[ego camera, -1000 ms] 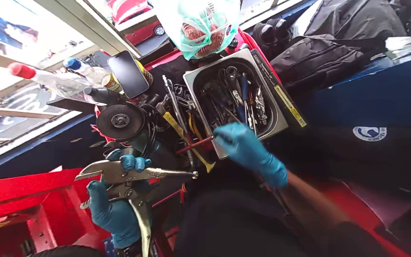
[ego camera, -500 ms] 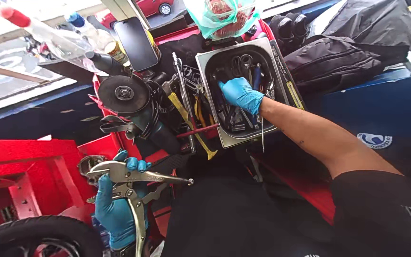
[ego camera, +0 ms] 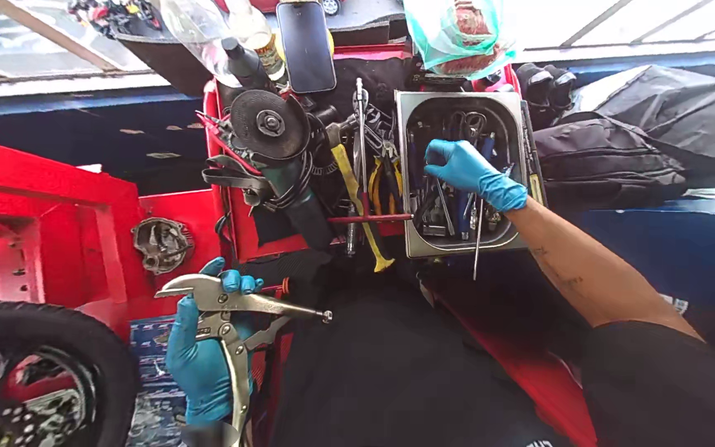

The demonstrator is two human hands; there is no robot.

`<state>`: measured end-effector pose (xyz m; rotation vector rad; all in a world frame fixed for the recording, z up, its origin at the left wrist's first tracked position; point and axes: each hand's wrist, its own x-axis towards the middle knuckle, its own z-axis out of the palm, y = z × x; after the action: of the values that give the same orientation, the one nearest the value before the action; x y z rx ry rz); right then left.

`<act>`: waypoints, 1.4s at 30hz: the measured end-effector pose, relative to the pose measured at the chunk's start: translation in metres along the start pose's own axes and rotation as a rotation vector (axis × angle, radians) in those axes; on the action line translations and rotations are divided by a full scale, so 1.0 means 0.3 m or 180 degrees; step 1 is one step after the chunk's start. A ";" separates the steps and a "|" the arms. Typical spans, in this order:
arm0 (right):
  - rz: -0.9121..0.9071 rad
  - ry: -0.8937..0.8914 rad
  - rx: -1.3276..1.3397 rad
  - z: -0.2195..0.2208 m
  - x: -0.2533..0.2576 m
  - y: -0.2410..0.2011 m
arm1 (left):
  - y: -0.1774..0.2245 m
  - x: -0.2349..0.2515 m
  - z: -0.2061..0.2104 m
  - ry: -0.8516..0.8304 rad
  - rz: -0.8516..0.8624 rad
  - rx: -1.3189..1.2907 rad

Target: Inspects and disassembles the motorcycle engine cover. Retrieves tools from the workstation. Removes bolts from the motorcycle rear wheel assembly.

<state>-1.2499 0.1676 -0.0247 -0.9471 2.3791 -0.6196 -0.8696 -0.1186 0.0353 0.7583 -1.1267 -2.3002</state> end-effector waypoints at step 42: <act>0.0519 0.1934 0.1695 -0.341 -0.571 -0.008 | -0.605 0.490 1.097 -0.0353 -0.0890 0.3480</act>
<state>-1.2016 0.3128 0.1034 -0.3515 2.5238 -1.5484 -1.2230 0.0751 0.0156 1.2042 -2.4999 -1.7852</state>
